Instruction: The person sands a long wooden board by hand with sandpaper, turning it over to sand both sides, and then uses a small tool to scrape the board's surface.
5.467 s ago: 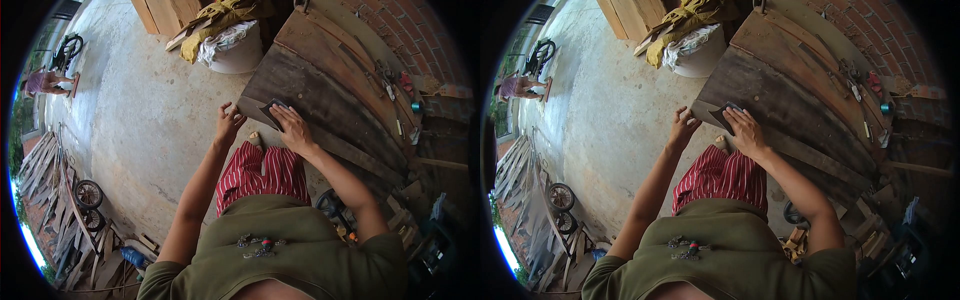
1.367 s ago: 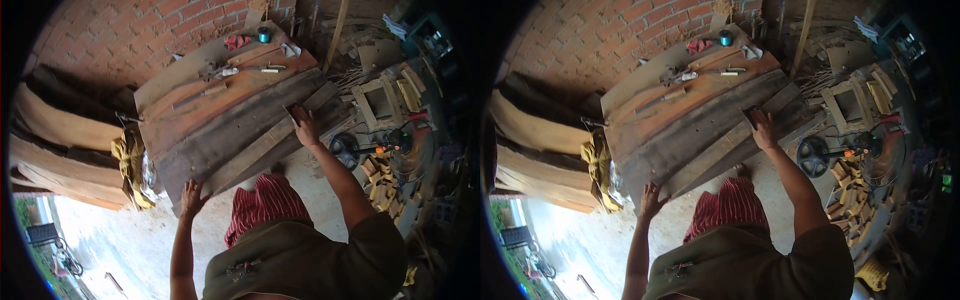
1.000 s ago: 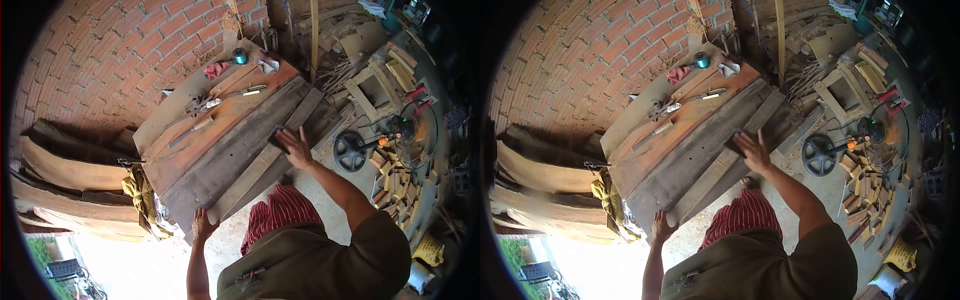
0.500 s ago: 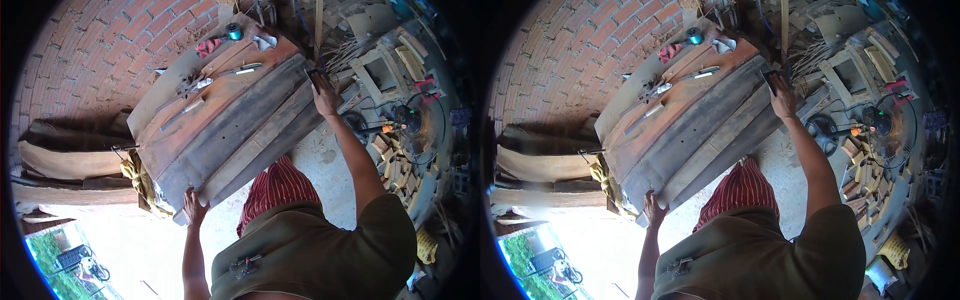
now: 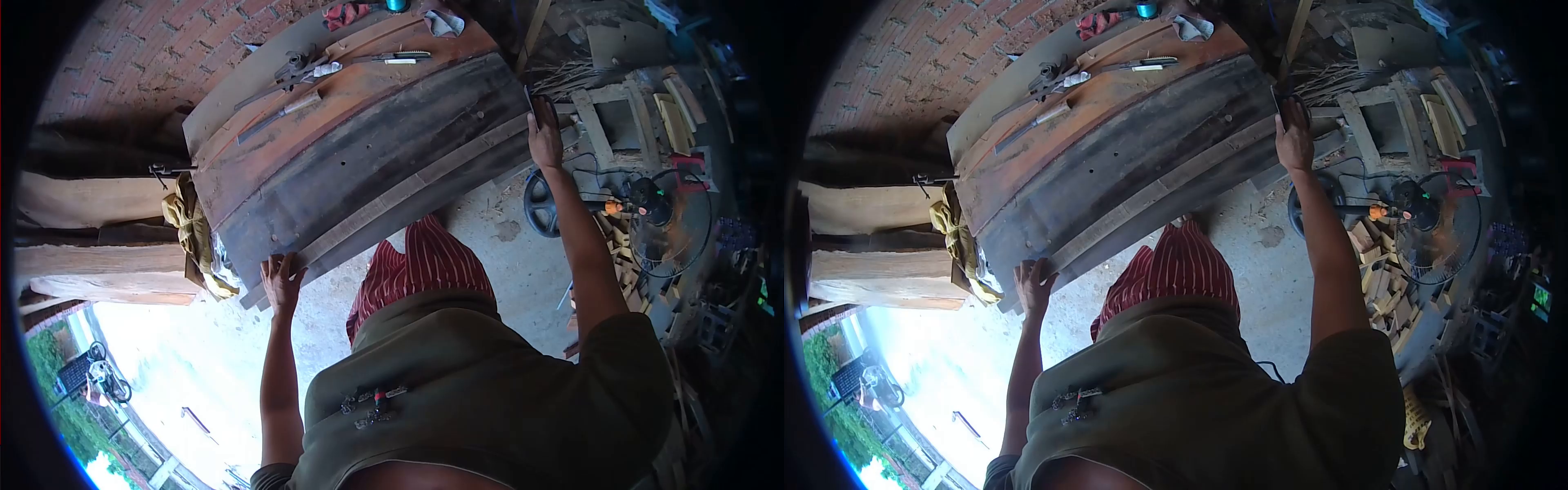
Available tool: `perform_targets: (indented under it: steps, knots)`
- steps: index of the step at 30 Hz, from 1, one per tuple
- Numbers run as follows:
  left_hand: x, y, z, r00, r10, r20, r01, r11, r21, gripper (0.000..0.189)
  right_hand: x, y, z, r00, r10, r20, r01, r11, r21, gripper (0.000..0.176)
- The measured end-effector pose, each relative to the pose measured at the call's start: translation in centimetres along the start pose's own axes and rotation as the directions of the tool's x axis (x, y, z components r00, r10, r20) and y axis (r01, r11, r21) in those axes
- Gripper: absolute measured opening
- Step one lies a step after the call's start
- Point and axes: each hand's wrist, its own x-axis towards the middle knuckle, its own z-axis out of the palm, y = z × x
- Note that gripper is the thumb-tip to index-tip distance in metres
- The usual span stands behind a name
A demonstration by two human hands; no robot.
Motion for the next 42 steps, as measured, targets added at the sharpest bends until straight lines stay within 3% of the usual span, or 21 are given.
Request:
perform_targets:
  steps: [3,5,8,10,12,13,14,16,20,21,26,28,31,33,34,36,38,39,40,41,42]
  knots:
    - [0.1,0.1,0.0,1.000,-0.013,0.002,0.013,1.000,-0.020,0.050,-2.6,-4.2,1.1,0.997,0.011,-0.082,-0.013,1.000,-0.024,0.050]
    - [0.2,-0.1,0.1,1.000,-0.018,0.008,0.018,0.999,-0.035,0.049,-5.9,-9.4,1.7,0.992,-0.106,-0.068,0.111,0.991,0.078,0.062]
    - [0.1,-0.1,0.1,1.000,-0.012,-0.002,0.011,0.999,-0.052,0.048,-9.1,-14.7,-0.2,0.968,-0.237,0.080,0.225,0.965,0.134,0.065]
    - [0.0,-0.2,0.5,1.000,-0.028,0.004,0.028,0.997,-0.078,0.048,-9.1,-15.4,-1.7,0.855,-0.455,0.249,0.408,0.886,0.220,0.075]
    - [-0.1,0.0,0.6,0.998,-0.058,0.004,0.058,0.993,-0.106,0.048,-7.0,-10.6,-0.5,0.935,-0.339,0.102,0.333,0.940,0.066,0.064]
    - [-0.2,0.2,0.8,0.998,-0.069,0.008,0.070,0.992,-0.106,0.048,-5.4,-7.9,-0.7,0.981,-0.192,0.021,0.191,0.981,0.038,0.056]
    - [-0.2,0.3,1.0,0.997,-0.077,-0.006,0.076,0.994,-0.079,0.047,-3.5,-5.2,-0.9,0.997,-0.046,-0.059,0.047,0.999,0.027,0.049]
    - [-0.4,0.2,1.3,0.994,-0.100,-0.043,0.100,0.995,-0.019,0.047,-0.5,0.4,-0.3,0.994,0.025,-0.109,-0.030,0.999,-0.042,0.043]
    - [-0.2,1.0,1.8,0.985,-0.143,-0.100,0.145,0.989,0.020,0.048,-1.3,-4.4,-0.1,0.980,0.162,-0.117,-0.159,0.987,0.036,0.045]
    - [-0.1,1.4,1.7,0.986,-0.140,-0.085,0.141,0.990,0.008,0.048,-3.2,-5.1,1.5,0.990,-0.058,-0.125,0.047,0.995,-0.092,0.047]
    - [-0.1,1.1,1.2,0.988,-0.153,-0.038,0.153,0.988,0.010,0.046,-7.8,-10.1,-0.9,0.883,-0.431,0.187,0.413,0.902,0.125,0.058]
    - [-0.5,0.7,1.2,0.983,-0.184,0.007,0.183,0.980,0.073,0.067,-6.2,-6.9,-1.0,0.908,-0.390,0.153,0.388,0.921,0.047,0.047]
    - [-2.4,0.8,-0.8,0.955,-0.297,-0.020,0.297,0.954,0.039,0.100,-3.4,-1.3,0.4,0.993,-0.094,0.072,0.088,0.993,0.080,0.051]
    - [-4.6,-1.3,-0.9,0.913,-0.377,-0.157,0.386,0.922,0.034,0.104,-4.2,-3.1,1.5,0.994,-0.084,0.076,0.083,0.996,0.019,0.051]
    - [-5.6,-2.7,-0.6,0.872,-0.441,-0.212,0.454,0.891,0.014,0.097,-5.8,-6.5,1.8,0.975,-0.204,0.091,0.212,0.972,-0.100,0.050]
    - [-7.9,-6.3,1.2,0.703,-0.641,-0.308,0.632,0.762,-0.144,0.072,-9.2,-14.4,1.8,0.907,-0.388,0.163,0.398,0.917,-0.036,0.058]
    - [-9.4,-9.8,2.6,0.527,-0.790,-0.314,0.728,0.610,-0.313,0.062,-11.3,-20.8,1.4,0.792,-0.564,0.234,0.515,0.823,0.239,0.072]
    - [-9.8,-11.5,3.4,0.500,-0.829,-0.249,0.636,0.547,-0.545,0.056,-11.8,-22.9,0.9,0.733,-0.623,0.272,0.518,0.772,0.369,0.075]
    - [-9.4,-11.3,3.6,0.452,-0.887,-0.099,0.561,0.368,-0.741,0.053,-11.7,-23.6,0.8,0.682,-0.665,0.304,0.559,0.742,0.370,0.079]
    - [-9.0,-10.6,2.8,0.414,-0.908,0.063,0.466,0.152,-0.872,0.051,-11.3,-23.8,0.8,0.623,-0.710,0.329,0.598,0.703,0.385,0.083]
    - [-8.5,-9.9,2.0,0.405,-0.909,0.100,0.433,0.094,-0.896,0.050,-10.3,-22.8,0.3,0.628,-0.706,0.328,0.606,0.708,0.363,0.083]
